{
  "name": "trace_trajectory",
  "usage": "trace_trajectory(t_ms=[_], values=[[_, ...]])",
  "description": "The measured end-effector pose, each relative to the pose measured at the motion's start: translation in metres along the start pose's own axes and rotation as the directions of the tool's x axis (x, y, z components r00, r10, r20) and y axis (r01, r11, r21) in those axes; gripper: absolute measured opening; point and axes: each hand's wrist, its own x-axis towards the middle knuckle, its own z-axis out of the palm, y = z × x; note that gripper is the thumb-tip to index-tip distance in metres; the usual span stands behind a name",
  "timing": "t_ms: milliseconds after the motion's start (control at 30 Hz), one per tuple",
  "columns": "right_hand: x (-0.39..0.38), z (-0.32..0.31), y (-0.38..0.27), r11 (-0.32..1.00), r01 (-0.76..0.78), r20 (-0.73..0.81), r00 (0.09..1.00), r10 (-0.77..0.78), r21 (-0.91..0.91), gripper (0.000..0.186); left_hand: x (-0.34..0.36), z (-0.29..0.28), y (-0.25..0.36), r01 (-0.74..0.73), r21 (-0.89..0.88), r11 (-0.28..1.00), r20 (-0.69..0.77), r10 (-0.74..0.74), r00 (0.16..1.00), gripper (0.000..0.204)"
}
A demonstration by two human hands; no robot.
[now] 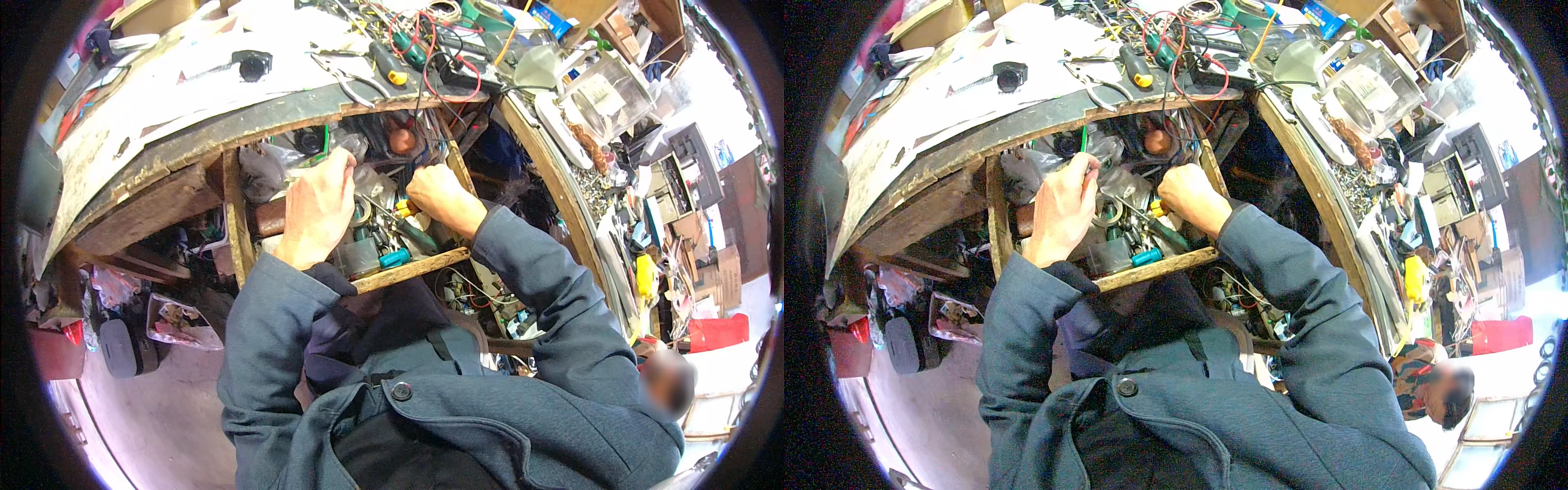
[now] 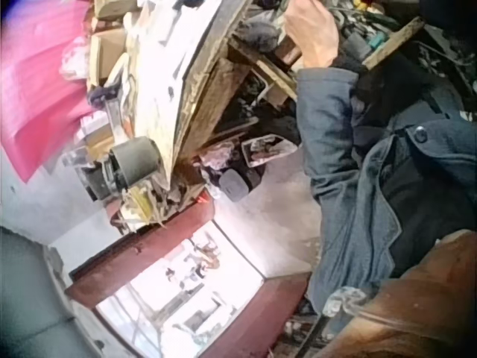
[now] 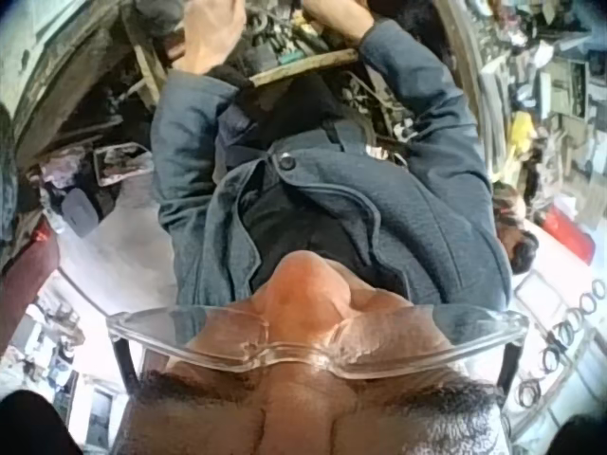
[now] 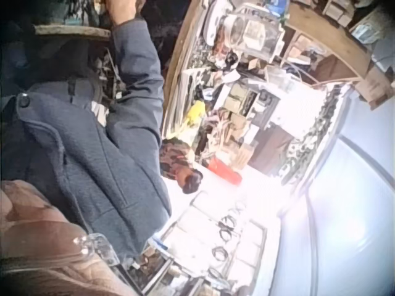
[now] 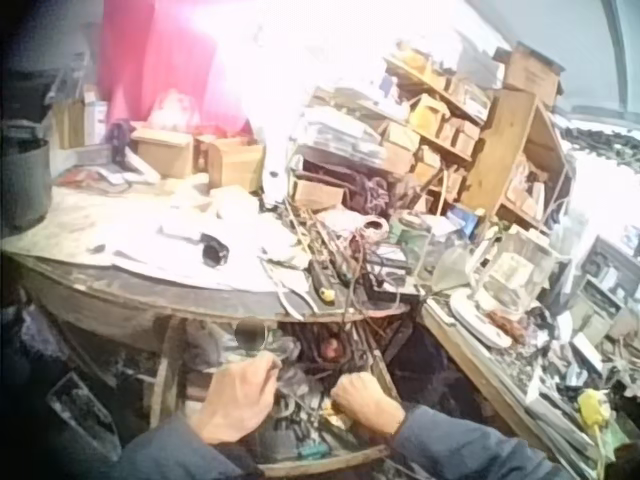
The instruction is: The person works at a cluttered workbench, using a utility knife to strip the insulation from a small wire. They then open a small box, remove a component, and apply glue to it before setting it down.
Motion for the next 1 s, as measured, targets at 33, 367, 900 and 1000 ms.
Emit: trace_trajectory(t_ms=[33,367,900,1000], values=[[0.0,-0.002,0.002,1.0,0.013,-0.013,1.0,-0.013,0.026,0.013,-0.001,0.001,-0.001,-0.012,0.007,1.0,-0.006,0.012,1.0,0.012],[-0.004,-0.05,0.018,0.009,-0.152,0.131,0.878,0.461,0.988,0.023,0.003,0.006,0.0,0.259,-0.442,0.859,0.085,-0.247,0.965,0.013],[-0.014,-0.075,-0.012,-0.584,-0.055,0.275,0.915,0.294,0.81,0.018,0.004,0.002,0.006,0.503,-0.717,0.483,0.425,-0.269,0.864,0.017],[-0.012,-0.067,-0.013,-0.549,-0.044,0.241,0.925,0.293,0.835,0.02,0.004,0.003,0.003,0.496,-0.707,0.504,0.42,-0.265,0.868,0.017]])
